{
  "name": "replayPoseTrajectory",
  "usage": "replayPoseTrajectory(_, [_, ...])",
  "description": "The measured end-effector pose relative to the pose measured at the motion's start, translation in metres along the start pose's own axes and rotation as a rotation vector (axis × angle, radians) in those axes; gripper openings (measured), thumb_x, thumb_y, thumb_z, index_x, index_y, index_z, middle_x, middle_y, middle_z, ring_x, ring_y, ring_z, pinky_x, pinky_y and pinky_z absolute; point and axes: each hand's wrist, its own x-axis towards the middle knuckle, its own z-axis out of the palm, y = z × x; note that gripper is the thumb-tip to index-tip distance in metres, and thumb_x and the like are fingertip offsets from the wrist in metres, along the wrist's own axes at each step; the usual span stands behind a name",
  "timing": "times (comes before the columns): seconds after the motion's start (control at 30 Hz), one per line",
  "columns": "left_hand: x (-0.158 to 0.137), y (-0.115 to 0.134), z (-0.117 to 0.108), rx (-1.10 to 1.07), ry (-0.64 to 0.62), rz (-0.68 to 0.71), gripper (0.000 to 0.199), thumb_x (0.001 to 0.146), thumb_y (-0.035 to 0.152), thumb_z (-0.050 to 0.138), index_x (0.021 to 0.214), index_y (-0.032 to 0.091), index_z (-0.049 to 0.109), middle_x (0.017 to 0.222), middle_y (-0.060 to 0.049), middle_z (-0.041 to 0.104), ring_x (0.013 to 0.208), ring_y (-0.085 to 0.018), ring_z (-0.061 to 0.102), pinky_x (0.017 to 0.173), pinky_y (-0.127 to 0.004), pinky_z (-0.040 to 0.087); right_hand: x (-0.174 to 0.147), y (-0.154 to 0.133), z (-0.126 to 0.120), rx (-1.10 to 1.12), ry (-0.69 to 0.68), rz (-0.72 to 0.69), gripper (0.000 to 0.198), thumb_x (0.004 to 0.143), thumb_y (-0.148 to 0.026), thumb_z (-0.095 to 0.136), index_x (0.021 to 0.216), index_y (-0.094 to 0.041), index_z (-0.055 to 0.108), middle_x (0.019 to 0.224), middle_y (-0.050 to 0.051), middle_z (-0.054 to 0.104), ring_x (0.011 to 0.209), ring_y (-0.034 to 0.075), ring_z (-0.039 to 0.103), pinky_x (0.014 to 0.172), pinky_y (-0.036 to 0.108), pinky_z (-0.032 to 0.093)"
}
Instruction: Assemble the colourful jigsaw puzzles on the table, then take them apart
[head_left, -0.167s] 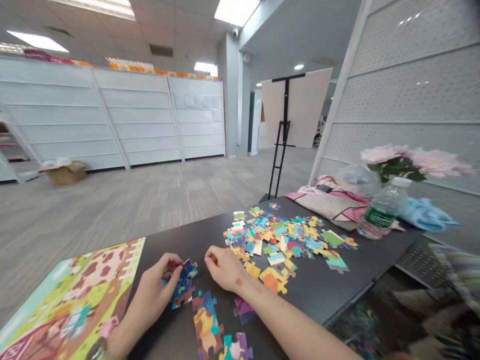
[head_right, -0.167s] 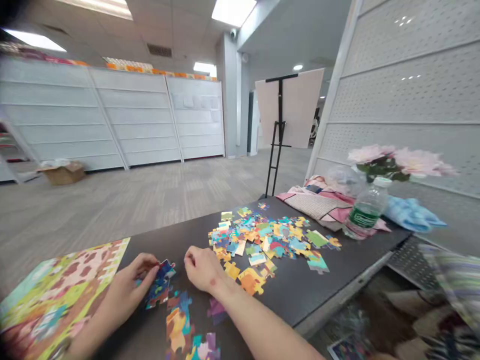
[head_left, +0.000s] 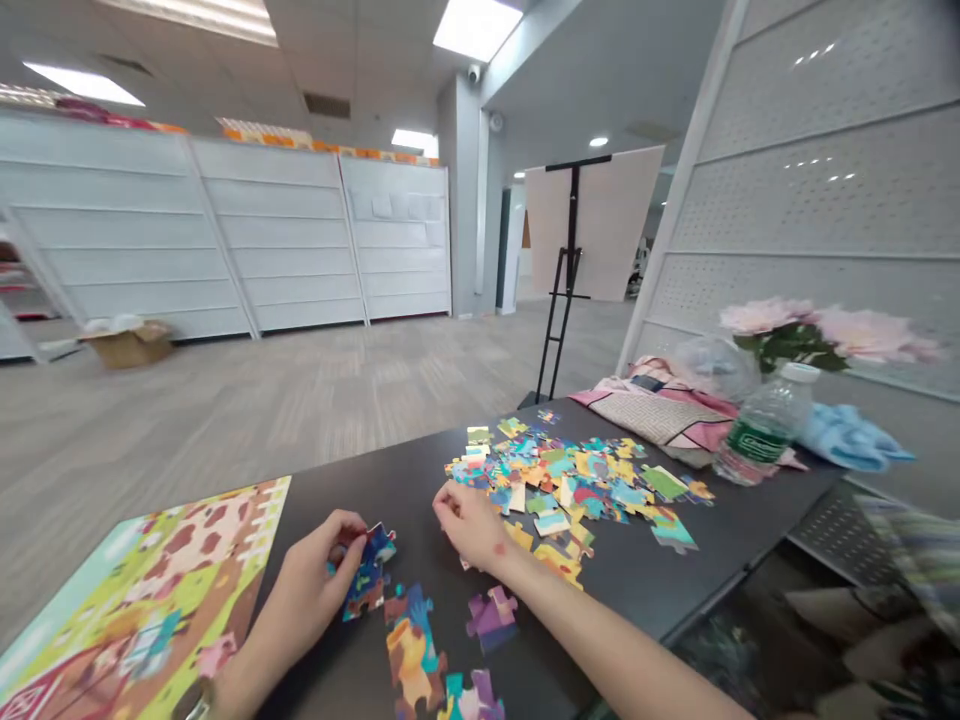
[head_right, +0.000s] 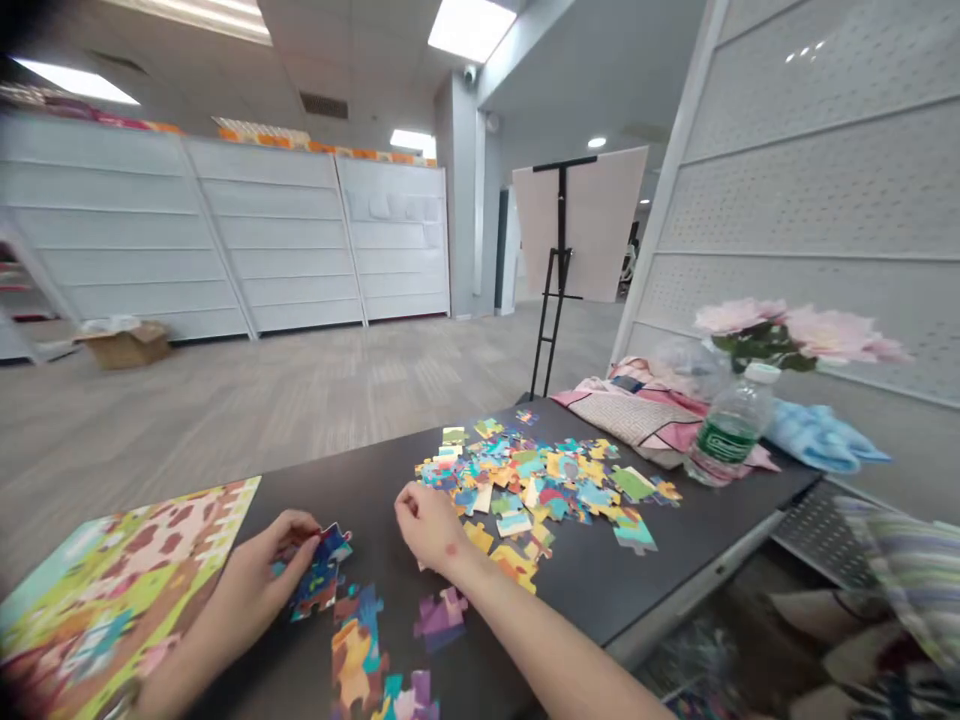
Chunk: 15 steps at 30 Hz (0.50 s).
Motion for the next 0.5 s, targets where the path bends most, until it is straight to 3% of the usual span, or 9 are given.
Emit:
replayPoseTrajectory(0.13, [0.001,0.001,0.0,-0.021,-0.006,0.009,0.015,0.098,0.037,0.048,0.093,0.023,0.054,0.081,0.001,0.064,0.071,-0.018,0.065,0.067,-0.026,0.049,0.013,0.016,-0.039,-0.055,0.042,0.057,0.018,0.087,-0.024,0.05,0.086,-0.022,0.068,0.064,-0.004,0.068,0.054,0.012,0.061,0.056,0.021,0.045])
replayPoseTrajectory(0.27, [0.005,0.009,-0.001,-0.116,0.038,-0.024,0.015,0.098,0.035,0.048,0.091,0.023,0.054,0.08,0.001,0.062,0.069,-0.017,0.062,0.066,-0.025,0.047,0.06,0.05,-0.124,-0.211,0.242,0.158,0.031,0.087,-0.029,0.044,0.101,-0.02,0.07,0.092,0.007,0.076,0.083,0.021,0.07,0.076,0.031,0.053])
replayPoseTrajectory(0.37, [0.008,0.015,-0.002,-0.242,0.092,-0.082,0.014,0.098,0.033,0.049,0.091,0.022,0.054,0.078,0.001,0.06,0.068,-0.016,0.06,0.063,-0.024,0.045,0.101,0.078,-0.176,-0.356,0.312,0.217,0.032,0.076,-0.03,0.055,0.099,-0.02,0.074,0.1,0.013,0.077,0.1,0.029,0.07,0.092,0.039,0.05])
replayPoseTrajectory(0.5, [0.011,0.016,-0.005,-0.418,0.157,-0.157,0.009,0.095,0.03,0.054,0.093,0.021,0.054,0.079,0.001,0.06,0.067,-0.014,0.057,0.059,-0.023,0.041,0.135,0.1,-0.193,-0.525,0.311,0.198,0.029,0.064,-0.031,0.064,0.087,-0.021,0.077,0.093,0.017,0.077,0.093,0.035,0.072,0.086,0.043,0.053])
